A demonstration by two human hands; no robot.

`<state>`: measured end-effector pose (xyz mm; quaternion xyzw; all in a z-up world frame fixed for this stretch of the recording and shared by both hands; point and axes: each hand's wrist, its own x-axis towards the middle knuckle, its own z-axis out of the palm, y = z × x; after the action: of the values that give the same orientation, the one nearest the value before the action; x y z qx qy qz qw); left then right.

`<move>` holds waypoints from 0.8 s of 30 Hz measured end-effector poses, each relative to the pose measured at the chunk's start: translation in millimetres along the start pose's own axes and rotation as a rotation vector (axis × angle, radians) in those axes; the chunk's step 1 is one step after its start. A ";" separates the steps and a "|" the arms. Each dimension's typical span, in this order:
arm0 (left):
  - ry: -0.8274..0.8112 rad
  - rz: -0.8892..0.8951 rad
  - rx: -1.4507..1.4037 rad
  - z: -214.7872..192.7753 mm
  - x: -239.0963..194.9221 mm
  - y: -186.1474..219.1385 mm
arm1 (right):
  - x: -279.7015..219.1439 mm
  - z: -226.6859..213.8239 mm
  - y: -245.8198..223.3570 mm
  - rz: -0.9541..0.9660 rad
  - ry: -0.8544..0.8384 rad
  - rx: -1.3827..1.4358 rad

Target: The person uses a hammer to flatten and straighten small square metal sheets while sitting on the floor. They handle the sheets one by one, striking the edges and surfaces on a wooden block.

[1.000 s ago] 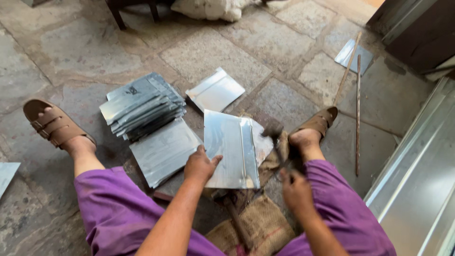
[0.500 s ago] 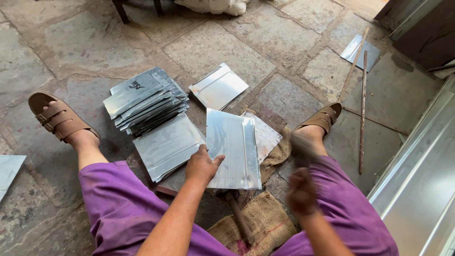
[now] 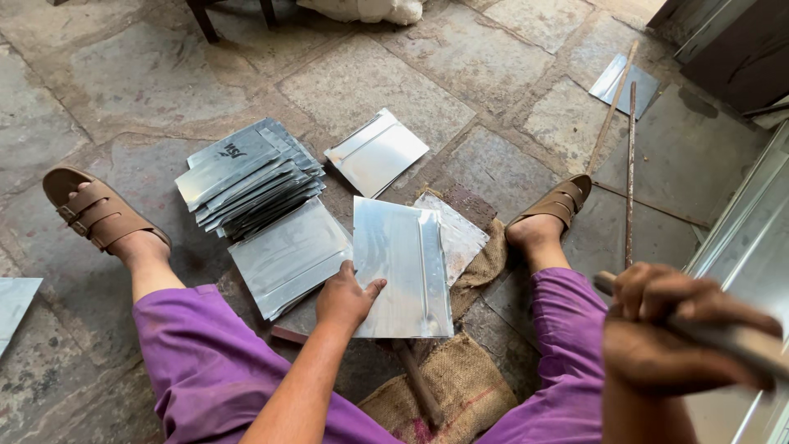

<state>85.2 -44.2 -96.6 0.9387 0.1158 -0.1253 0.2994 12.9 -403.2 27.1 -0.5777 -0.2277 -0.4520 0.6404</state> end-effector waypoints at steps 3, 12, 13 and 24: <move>-0.034 -0.032 0.013 -8.6 -3.4 7.3 | -51.5 14.7 36.3 0.039 -0.029 -0.128; -0.003 0.013 -0.015 -7.5 -7.5 -2.4 | -74.5 49.8 57.0 0.889 -0.418 -0.928; 0.015 0.023 -0.004 -6.0 -4.6 -1.6 | -63.4 45.4 51.6 0.957 -0.357 -0.908; -0.063 -0.041 0.040 -6.2 -4.4 0.4 | -58.6 23.4 72.2 0.069 0.042 0.149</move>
<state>82.2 -41.5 -90.2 0.9375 0.1230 -0.1633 0.2816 50.5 -368.1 -53.8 -0.5262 -0.2271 -0.4235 0.7016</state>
